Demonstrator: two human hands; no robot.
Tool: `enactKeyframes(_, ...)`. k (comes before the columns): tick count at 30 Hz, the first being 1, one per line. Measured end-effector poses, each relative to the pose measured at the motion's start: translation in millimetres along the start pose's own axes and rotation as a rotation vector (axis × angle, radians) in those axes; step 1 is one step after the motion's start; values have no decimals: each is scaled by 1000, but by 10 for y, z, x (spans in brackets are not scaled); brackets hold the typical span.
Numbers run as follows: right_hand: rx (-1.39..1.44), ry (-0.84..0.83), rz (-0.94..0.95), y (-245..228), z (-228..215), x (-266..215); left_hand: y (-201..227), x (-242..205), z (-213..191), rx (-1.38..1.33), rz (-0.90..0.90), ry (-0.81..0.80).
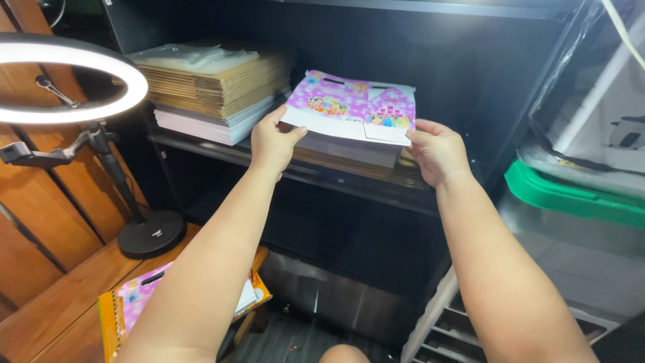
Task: The person repeatedly picks up a stack of pink printed papers from a wooden bench and places them onto a shelf. The action is performed multiple times in a repetitive loop.
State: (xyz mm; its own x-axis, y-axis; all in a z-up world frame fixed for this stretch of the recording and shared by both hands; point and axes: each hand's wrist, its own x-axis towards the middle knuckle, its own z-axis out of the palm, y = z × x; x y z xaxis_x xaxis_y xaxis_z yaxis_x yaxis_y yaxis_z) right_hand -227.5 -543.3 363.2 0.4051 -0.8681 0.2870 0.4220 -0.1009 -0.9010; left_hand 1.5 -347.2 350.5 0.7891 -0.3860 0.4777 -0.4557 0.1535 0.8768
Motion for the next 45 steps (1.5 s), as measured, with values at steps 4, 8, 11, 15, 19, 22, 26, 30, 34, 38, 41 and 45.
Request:
enactKeyframes(4,-75,9,4,-33,2,-8,-13,119,47,214,-4,-58)
enactKeyframes(8,-228,54,-46,105,-3,165,-208,324,98,372,11,-90)
enactKeyframes(11,-392,57,-64,197,13,248,-277,376,100,394,-2,-92)
enactKeyframes(15,-549,22,-91,314,-7,344,-52,212,56,362,-32,-135)
enactKeyframes(19,-584,23,-87,362,-1,351,-112,237,75,372,-48,-145)
enactKeyframes(22,-625,24,-90,408,-54,385,-121,227,77,375,-69,-149)
enactKeyframes(26,-631,4,-38,377,-46,318,-137,217,94,369,-89,-169)
enactKeyframes(30,-612,-6,19,283,20,161,-165,184,114,328,-120,-165)
enactKeyframes(34,-621,12,16,330,2,208,-204,177,121,324,-132,-157)
enactKeyframes(38,-623,1,20,329,-1,158,-191,161,123,313,-138,-143)
enactKeyframes(41,-600,-5,20,335,4,115,-258,185,136,300,-141,-131)
enactKeyframes(45,-577,-1,16,304,39,41,-279,173,149,284,-147,-114)
